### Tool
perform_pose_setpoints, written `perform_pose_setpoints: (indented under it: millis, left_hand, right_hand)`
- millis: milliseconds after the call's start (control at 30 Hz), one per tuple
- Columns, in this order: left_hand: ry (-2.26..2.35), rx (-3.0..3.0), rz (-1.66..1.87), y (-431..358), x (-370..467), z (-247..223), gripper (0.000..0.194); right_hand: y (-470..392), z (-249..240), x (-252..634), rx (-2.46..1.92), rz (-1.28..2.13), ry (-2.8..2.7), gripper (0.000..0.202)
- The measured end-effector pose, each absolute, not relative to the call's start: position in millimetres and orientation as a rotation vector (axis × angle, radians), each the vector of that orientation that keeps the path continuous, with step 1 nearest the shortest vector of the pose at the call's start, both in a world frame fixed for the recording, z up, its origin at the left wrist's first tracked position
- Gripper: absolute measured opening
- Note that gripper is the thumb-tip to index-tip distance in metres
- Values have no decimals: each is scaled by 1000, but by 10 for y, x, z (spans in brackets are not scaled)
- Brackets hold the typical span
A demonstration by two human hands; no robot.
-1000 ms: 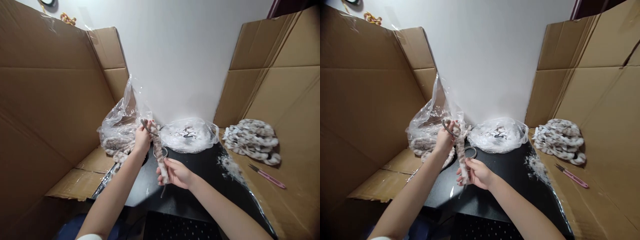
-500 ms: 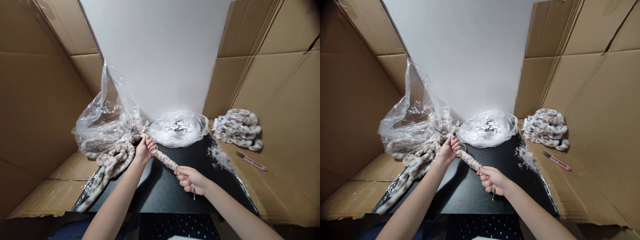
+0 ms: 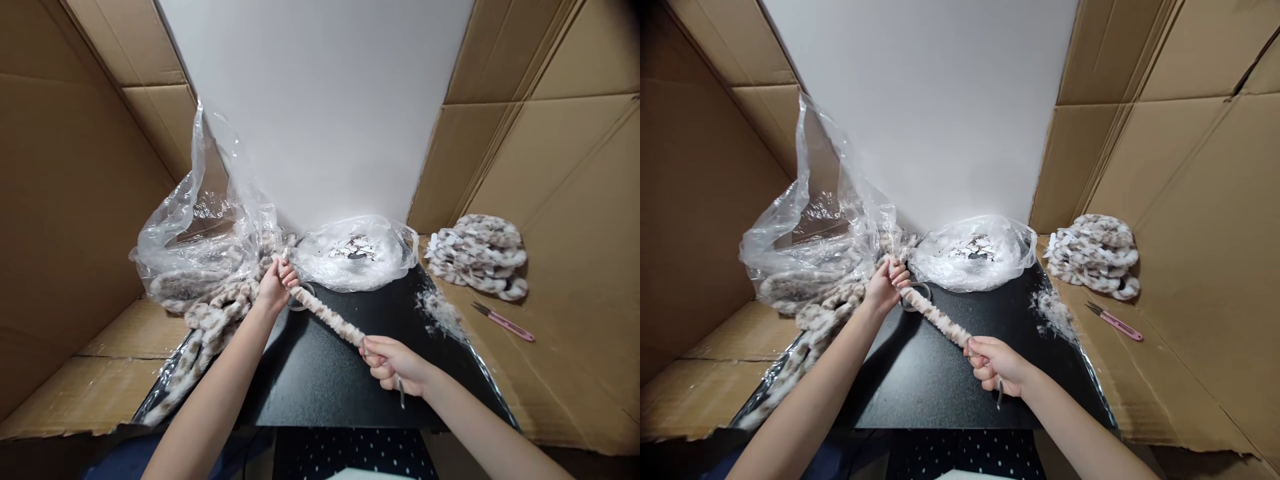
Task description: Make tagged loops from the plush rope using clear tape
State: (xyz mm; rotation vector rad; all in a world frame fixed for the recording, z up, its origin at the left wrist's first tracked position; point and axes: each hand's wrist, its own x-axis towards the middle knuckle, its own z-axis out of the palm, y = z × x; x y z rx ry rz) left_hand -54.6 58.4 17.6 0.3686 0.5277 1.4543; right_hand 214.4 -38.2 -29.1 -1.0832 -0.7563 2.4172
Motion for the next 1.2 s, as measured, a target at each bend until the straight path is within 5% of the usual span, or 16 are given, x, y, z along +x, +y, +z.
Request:
perform_pose_setpoints:
  millis: [733,967,1100,1200]
  left_hand:
    - [583,504,1623,509,-880,266,42]
    - [688,532,1669,498,-921,218,39]
    - [683,555,1561,447,-792,195,38]
    - [658,588,1508,390,-667,211,37]
  right_hand:
    - [-413,-233,2268,-1252,2254,-1198,27]
    - [-360,2,2600,-1550,1434,-2126,27]
    - [-206,223,2643,-1633,843,-2219,21]
    - [-75,293,2343,-1462,729,-2150,16]
